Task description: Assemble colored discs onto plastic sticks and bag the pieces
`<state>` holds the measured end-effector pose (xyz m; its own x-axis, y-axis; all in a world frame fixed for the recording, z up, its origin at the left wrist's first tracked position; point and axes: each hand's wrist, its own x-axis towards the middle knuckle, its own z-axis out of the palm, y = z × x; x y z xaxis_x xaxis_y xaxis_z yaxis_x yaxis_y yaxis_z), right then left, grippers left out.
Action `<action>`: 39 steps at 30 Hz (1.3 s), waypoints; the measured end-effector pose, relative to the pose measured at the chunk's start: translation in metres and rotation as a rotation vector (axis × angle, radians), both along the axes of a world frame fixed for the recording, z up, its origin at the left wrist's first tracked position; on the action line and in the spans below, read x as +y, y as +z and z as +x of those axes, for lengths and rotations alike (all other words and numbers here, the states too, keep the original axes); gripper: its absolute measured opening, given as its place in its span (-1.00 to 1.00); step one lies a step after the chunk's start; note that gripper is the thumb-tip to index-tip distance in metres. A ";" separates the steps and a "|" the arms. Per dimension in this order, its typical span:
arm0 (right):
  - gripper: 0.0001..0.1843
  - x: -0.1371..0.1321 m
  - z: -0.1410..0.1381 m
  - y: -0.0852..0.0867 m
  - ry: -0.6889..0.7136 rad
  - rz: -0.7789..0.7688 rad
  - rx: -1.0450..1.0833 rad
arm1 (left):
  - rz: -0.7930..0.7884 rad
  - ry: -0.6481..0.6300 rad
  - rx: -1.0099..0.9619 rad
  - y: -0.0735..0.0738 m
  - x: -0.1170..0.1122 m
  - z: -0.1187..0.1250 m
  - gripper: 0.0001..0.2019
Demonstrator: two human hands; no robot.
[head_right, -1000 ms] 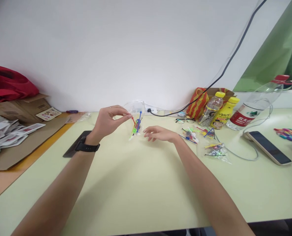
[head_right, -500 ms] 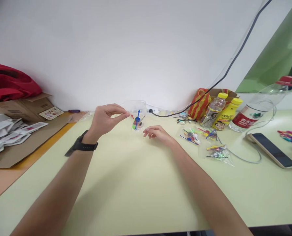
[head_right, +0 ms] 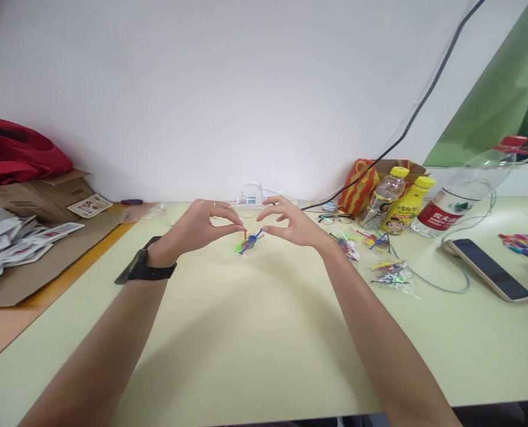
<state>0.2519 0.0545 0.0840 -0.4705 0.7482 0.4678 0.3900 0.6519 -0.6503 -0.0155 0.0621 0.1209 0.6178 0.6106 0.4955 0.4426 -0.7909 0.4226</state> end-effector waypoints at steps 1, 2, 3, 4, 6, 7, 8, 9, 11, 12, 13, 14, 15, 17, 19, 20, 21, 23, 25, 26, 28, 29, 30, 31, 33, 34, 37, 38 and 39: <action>-0.82 -0.002 0.000 0.003 -0.003 0.006 -0.049 | -0.001 0.002 0.010 0.001 -0.001 0.000 -0.83; -0.83 -0.004 -0.001 0.006 -0.012 0.011 -0.083 | 0.000 0.011 0.023 0.002 -0.003 0.000 -0.84; -0.83 -0.006 -0.001 0.009 -0.024 0.013 -0.106 | 0.004 0.024 0.036 0.004 -0.004 -0.001 -0.85; -0.83 -0.009 -0.002 0.013 -0.038 0.013 -0.115 | 0.010 0.041 0.047 0.005 -0.004 -0.002 -0.85; -0.82 -0.016 -0.003 0.023 -0.070 0.030 -0.107 | 0.028 0.076 0.055 0.008 -0.006 -0.004 -0.81; -0.82 -0.020 -0.003 0.028 -0.087 0.052 -0.096 | 0.040 0.088 0.053 0.010 -0.008 -0.004 -0.78; -0.81 -0.024 -0.003 0.033 -0.106 0.085 -0.084 | 0.054 0.096 0.046 0.012 -0.009 -0.004 -0.76; -0.81 -0.028 -0.003 0.038 -0.126 0.123 -0.076 | 0.072 0.101 0.030 0.014 -0.011 -0.004 -0.76; -0.81 -0.033 -0.004 0.043 -0.204 0.208 -0.049 | 0.125 0.121 -0.040 0.019 -0.015 -0.002 -0.69; -0.81 -0.034 -0.004 0.043 -0.258 0.246 -0.031 | 0.155 0.138 -0.092 0.021 -0.017 0.000 -0.63; -0.80 -0.034 -0.005 0.041 -0.298 0.275 -0.023 | 0.185 0.159 -0.148 0.023 -0.019 0.001 -0.57; -0.80 -0.032 -0.006 0.037 -0.317 0.292 -0.028 | 0.212 0.179 -0.201 0.024 -0.020 0.002 -0.53; -0.80 -0.030 -0.007 0.033 -0.306 0.300 -0.048 | 0.233 0.195 -0.240 0.025 -0.021 0.003 -0.51; -0.80 -0.023 -0.008 0.026 -0.231 0.291 -0.095 | 0.254 0.215 -0.273 0.025 -0.021 0.003 -0.52; -0.79 -0.018 -0.008 0.021 -0.200 0.285 -0.086 | 0.259 0.218 -0.267 0.024 -0.019 0.002 -0.54; -0.79 -0.017 -0.008 0.020 -0.218 0.289 -0.059 | 0.256 0.214 -0.256 0.023 -0.017 0.001 -0.55; -0.79 -0.016 -0.007 0.020 -0.250 0.294 -0.027 | 0.249 0.208 -0.242 0.021 -0.015 0.000 -0.57; -0.80 -0.015 -0.006 0.020 -0.293 0.289 -0.005 | 0.223 0.191 -0.203 0.018 -0.012 -0.002 -0.57; -0.82 -0.015 -0.005 0.020 -0.257 0.256 -0.062 | 0.188 0.168 -0.151 0.014 -0.008 -0.003 -0.56; -0.82 -0.015 -0.005 0.020 -0.235 0.244 -0.089 | 0.173 0.157 -0.127 0.012 -0.007 -0.003 -0.54; -0.81 -0.015 -0.006 0.020 -0.212 0.238 -0.108 | 0.150 0.140 -0.094 0.008 -0.004 -0.003 -0.51; -0.81 -0.016 -0.007 0.021 -0.206 0.234 -0.108 | 0.140 0.136 -0.084 0.006 -0.003 -0.003 -0.50; -0.81 -0.017 -0.008 0.021 -0.196 0.230 -0.107 | 0.131 0.136 -0.078 0.005 -0.002 -0.002 -0.49; -0.80 -0.018 -0.008 0.022 -0.182 0.225 -0.109 | 0.122 0.137 -0.073 0.004 -0.002 -0.002 -0.50; -0.80 -0.021 -0.010 0.025 -0.164 0.224 -0.091 | 0.101 0.138 -0.060 0.003 -0.002 -0.002 -0.51; -0.81 -0.023 -0.010 0.026 -0.159 0.226 -0.067 | 0.086 0.135 -0.051 0.004 -0.003 -0.002 -0.53; -0.83 -0.026 -0.012 0.030 -0.085 0.197 -0.029 | 0.023 0.098 -0.016 0.004 -0.004 -0.002 -0.54; -0.83 -0.027 -0.012 0.031 -0.054 0.187 -0.027 | -0.004 0.078 -0.002 0.004 -0.004 -0.002 -0.55; -0.83 -0.027 -0.012 0.031 -0.039 0.186 -0.016 | -0.034 0.057 0.014 0.004 -0.003 -0.002 -0.55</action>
<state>0.2396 0.0276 0.1152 -0.4511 0.6675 0.5923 0.4272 0.7443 -0.5134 -0.0178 0.0590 0.1246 0.5880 0.6615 0.4655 0.4929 -0.7493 0.4422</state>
